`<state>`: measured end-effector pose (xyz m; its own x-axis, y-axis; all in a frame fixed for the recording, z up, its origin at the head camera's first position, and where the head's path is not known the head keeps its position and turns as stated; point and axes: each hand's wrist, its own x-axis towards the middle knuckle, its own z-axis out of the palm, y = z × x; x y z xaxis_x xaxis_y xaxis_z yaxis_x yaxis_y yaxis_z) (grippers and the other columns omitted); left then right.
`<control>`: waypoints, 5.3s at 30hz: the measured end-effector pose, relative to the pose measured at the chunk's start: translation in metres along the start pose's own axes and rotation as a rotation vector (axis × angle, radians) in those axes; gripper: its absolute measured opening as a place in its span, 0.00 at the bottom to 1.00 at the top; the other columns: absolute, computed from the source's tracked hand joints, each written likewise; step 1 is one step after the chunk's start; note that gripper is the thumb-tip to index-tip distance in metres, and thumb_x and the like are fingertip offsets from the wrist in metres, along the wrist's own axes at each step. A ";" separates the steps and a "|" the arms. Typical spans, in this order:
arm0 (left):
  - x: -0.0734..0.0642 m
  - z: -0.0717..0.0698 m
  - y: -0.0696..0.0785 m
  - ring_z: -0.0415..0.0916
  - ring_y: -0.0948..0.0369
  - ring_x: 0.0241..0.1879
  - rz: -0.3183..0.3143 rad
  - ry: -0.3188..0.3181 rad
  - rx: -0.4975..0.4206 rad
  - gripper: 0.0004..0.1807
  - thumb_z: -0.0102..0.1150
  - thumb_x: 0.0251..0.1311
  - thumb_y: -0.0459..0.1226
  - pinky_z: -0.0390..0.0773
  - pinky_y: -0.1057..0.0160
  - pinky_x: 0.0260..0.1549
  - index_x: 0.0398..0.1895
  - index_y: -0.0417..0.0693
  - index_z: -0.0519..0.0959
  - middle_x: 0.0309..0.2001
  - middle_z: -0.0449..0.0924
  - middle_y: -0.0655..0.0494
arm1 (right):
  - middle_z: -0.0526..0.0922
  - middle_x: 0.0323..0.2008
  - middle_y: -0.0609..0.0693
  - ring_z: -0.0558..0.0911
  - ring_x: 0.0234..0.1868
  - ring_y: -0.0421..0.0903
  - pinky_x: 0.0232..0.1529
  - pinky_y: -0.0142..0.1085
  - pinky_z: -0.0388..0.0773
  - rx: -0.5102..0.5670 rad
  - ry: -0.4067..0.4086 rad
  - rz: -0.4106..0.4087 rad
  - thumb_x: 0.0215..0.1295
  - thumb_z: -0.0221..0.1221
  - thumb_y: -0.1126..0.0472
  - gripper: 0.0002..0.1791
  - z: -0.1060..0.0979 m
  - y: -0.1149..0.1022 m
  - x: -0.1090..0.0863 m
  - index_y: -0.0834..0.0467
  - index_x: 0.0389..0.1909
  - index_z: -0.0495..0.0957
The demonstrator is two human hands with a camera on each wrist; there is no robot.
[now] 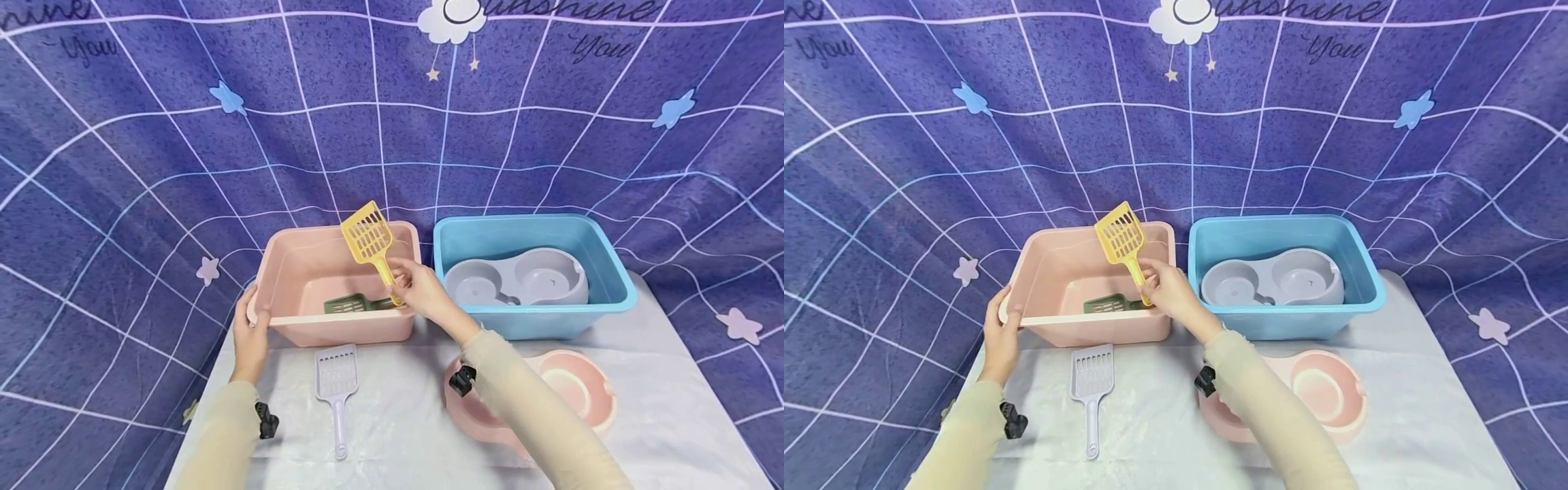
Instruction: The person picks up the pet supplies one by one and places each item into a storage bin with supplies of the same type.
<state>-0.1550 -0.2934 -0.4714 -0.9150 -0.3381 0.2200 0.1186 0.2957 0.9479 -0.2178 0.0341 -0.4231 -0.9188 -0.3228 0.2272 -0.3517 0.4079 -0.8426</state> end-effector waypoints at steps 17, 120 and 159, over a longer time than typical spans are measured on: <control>0.011 -0.026 -0.017 0.60 0.62 0.55 -0.028 -0.174 0.179 0.39 0.60 0.68 0.41 0.63 0.70 0.45 0.78 0.51 0.55 0.69 0.60 0.45 | 0.84 0.41 0.56 0.76 0.31 0.42 0.34 0.30 0.74 -0.052 -0.044 0.018 0.60 0.65 0.71 0.28 0.000 0.006 0.001 0.65 0.63 0.74; 0.020 -0.048 -0.015 0.67 0.50 0.56 0.022 -0.261 0.384 0.44 0.67 0.61 0.50 0.69 0.60 0.45 0.76 0.46 0.58 0.62 0.70 0.40 | 0.86 0.36 0.58 0.80 0.35 0.48 0.37 0.42 0.79 0.266 0.145 -0.081 0.62 0.63 0.73 0.13 0.047 -0.057 -0.106 0.67 0.48 0.81; 0.021 -0.057 -0.015 0.66 0.53 0.56 0.079 -0.323 0.392 0.35 0.65 0.64 0.46 0.66 0.61 0.42 0.72 0.50 0.66 0.70 0.64 0.47 | 0.85 0.33 0.45 0.76 0.31 0.32 0.29 0.26 0.74 0.259 -0.054 0.062 0.64 0.64 0.65 0.11 0.146 0.014 -0.146 0.56 0.47 0.83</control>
<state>-0.1537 -0.3561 -0.4682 -0.9889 -0.0258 0.1463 0.0956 0.6427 0.7602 -0.0628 -0.0374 -0.5395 -0.9240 -0.3515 0.1505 -0.2306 0.1982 -0.9526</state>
